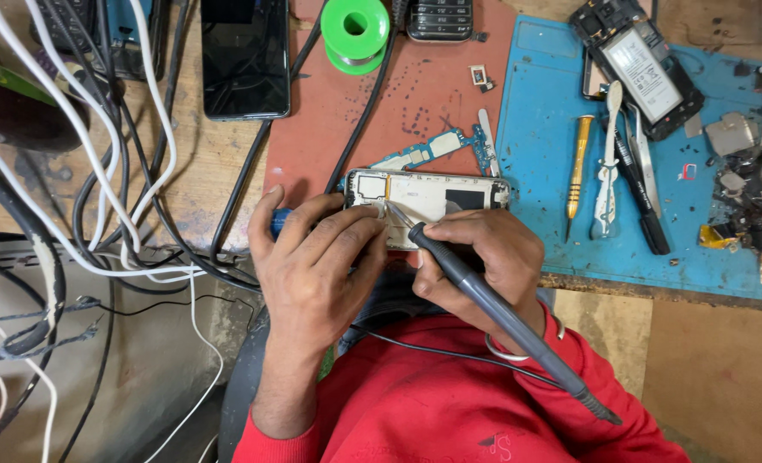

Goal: The person cleans a disassembled phone motherboard with a cotton swab, then solders on the board with a soldering iron. They reposition the phone frame, lift the battery from the phone body by hand, and use a screwdriver-like tool to work on the board components.

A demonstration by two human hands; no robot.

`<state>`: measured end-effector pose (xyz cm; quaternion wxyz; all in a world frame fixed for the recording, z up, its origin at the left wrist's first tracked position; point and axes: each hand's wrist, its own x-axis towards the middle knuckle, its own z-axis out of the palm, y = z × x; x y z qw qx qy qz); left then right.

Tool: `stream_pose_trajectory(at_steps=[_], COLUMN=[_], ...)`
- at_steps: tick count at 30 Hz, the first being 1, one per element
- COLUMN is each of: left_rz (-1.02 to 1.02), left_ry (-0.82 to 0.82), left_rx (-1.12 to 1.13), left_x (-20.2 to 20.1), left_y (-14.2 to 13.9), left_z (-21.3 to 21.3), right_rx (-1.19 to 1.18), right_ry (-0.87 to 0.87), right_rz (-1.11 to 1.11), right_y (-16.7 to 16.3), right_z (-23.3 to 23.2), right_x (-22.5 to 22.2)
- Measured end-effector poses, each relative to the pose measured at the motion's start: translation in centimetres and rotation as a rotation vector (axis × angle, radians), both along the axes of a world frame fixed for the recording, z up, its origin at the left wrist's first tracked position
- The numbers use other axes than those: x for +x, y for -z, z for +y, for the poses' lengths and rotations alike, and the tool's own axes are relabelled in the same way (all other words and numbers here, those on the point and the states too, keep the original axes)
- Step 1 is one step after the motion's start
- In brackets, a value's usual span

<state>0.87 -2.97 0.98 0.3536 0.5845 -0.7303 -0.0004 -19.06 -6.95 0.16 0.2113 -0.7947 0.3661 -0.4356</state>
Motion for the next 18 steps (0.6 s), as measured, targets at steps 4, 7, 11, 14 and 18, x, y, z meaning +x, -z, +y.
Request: stream_pose_trajectory(at_steps=[4, 7, 11, 14, 18], left_rz=[-0.003, -0.001, 0.007, 0.003, 0.008], left_ry=[0.003, -0.003, -0.014, -0.031, -0.050], left_rx=[0.005, 0.005, 0.001, 0.001, -0.004], left_x=[-0.20, -0.30, -0.35, -0.53, -0.70], left_y=[-0.07, -0.20, -0.26, -0.11, 0.02], left_z=[-0.04, 0.03, 0.11, 0.05, -0.02], right_rx=[0.003, -0.010, -0.013, -0.004, -0.021], right_ry=[-0.005, -0.010, -0.005, 0.007, -0.001], right_rz=[-0.003, -0.016, -0.026, -0.010, -0.016], right_y=[-0.19, -0.25, -0.24, -0.26, -0.31], right_z=[-0.03, -0.07, 0.03, 0.16, 0.13], right_x=[-0.29, -0.28, -0.11, -0.06, -0.08])
